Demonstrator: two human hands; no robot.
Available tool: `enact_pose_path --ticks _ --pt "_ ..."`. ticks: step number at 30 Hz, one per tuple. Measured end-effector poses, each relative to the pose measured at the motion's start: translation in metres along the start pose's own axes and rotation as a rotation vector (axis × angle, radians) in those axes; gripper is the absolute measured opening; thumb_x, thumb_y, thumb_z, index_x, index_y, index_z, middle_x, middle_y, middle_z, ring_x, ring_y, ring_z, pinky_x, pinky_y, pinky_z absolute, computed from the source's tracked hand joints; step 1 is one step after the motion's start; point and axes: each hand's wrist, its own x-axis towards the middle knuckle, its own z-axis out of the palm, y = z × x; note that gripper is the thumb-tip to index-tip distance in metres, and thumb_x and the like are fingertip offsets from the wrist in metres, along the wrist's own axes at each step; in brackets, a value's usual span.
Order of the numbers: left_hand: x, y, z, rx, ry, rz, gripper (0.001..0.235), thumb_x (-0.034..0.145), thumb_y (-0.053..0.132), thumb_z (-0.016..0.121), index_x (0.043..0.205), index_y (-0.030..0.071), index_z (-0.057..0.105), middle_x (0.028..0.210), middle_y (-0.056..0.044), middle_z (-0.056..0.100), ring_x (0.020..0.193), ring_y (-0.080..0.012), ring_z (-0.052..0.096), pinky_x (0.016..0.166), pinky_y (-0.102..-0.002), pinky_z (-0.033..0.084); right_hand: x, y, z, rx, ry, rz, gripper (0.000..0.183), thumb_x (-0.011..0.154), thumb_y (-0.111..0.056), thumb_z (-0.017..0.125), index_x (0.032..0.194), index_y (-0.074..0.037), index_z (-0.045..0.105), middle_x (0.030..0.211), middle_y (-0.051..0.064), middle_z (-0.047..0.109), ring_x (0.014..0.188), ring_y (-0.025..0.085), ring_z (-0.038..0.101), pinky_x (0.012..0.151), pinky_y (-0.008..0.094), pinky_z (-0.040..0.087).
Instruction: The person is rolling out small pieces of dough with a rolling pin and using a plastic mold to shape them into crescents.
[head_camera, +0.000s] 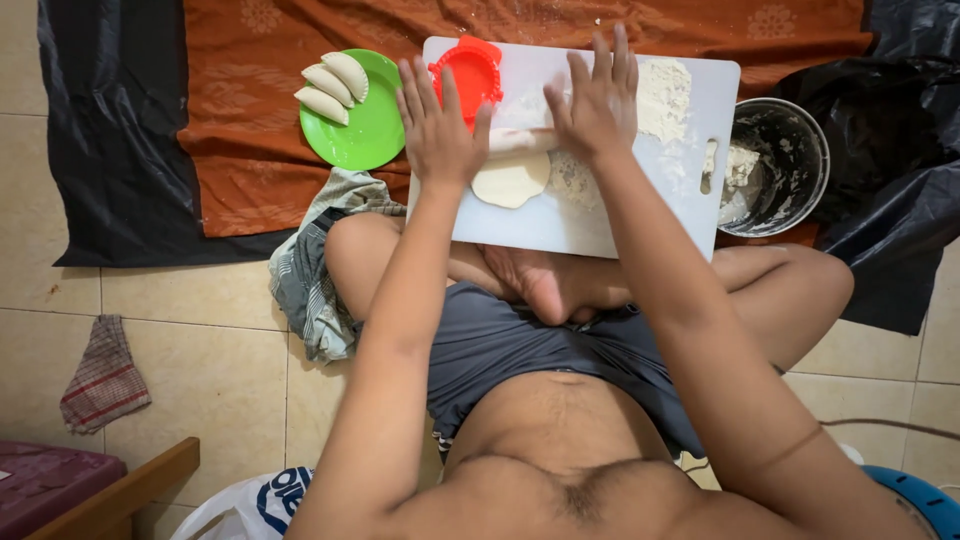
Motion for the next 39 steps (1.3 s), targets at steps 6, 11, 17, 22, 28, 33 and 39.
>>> enact_pose_path --ticks 6,11,17,22,28,33,39 --pt "-0.083 0.016 -0.031 -0.022 0.033 0.032 0.076 0.098 0.06 0.045 0.136 -0.004 0.06 0.146 -0.032 0.051 0.145 -0.0452 0.04 0.12 -0.057 0.027 -0.108 -0.018 -0.019 -0.014 0.051 -0.056 0.069 0.109 -0.06 0.029 0.142 -0.007 0.06 0.149 0.023 0.048 0.148 0.04 0.031 0.115 0.058 0.024" --pt "-0.124 0.03 -0.083 -0.027 -0.219 0.004 0.086 0.093 0.058 0.058 0.148 -0.008 0.046 0.155 -0.035 0.038 0.151 -0.0474 0.029 0.125 -0.058 0.015 -0.166 -0.037 -0.034 0.002 -0.037 0.021 0.077 0.098 -0.06 0.052 0.154 -0.006 0.048 0.158 0.021 0.043 0.154 0.04 0.023 0.124 0.057 0.008" --pt "-0.078 0.017 -0.045 -0.01 -0.163 0.048 0.087 0.091 0.057 0.062 0.148 -0.007 0.047 0.152 -0.036 0.041 0.149 -0.0468 0.032 0.124 -0.057 0.016 -0.108 -0.023 -0.016 -0.038 0.051 0.011 0.069 0.102 -0.056 0.049 0.15 -0.006 0.054 0.154 0.021 0.05 0.151 0.036 0.033 0.123 0.058 0.005" --pt "-0.017 0.007 -0.006 0.001 -0.054 0.013 0.088 0.093 0.062 0.059 0.151 -0.003 0.043 0.157 -0.033 0.035 0.152 -0.0445 0.028 0.125 -0.056 0.02 -0.038 -0.017 -0.014 -0.018 -0.052 0.094 0.075 0.105 -0.064 0.036 0.149 -0.007 0.055 0.158 0.024 0.043 0.152 0.038 0.029 0.121 0.06 0.015" --pt "-0.028 0.012 -0.016 -0.032 0.045 -0.016 0.082 0.096 0.063 0.055 0.14 -0.005 0.056 0.152 -0.034 0.042 0.149 -0.0452 0.033 0.121 -0.055 0.027 -0.059 -0.018 -0.017 -0.048 -0.024 0.031 0.071 0.105 -0.059 0.041 0.146 -0.004 0.059 0.155 0.028 0.045 0.15 0.044 0.03 0.119 0.061 0.023" --pt "-0.101 0.016 -0.059 -0.117 -0.165 -0.014 0.08 0.095 0.056 0.056 0.145 -0.007 0.052 0.155 -0.035 0.04 0.15 -0.0463 0.03 0.124 -0.058 0.016 -0.141 -0.032 -0.031 -0.003 -0.067 -0.041 0.075 0.098 -0.059 0.051 0.147 -0.002 0.054 0.15 0.028 0.052 0.145 0.042 0.043 0.12 0.058 0.028" --pt "-0.1 0.018 -0.071 -0.077 -0.337 -0.026 0.085 0.095 0.058 0.053 0.15 -0.006 0.044 0.159 -0.033 0.033 0.154 -0.0438 0.022 0.127 -0.056 0.007 -0.131 -0.048 -0.043 0.002 -0.033 0.003 0.073 0.099 -0.066 0.042 0.144 -0.01 0.057 0.152 0.018 0.053 0.147 0.035 0.043 0.121 0.051 0.028"
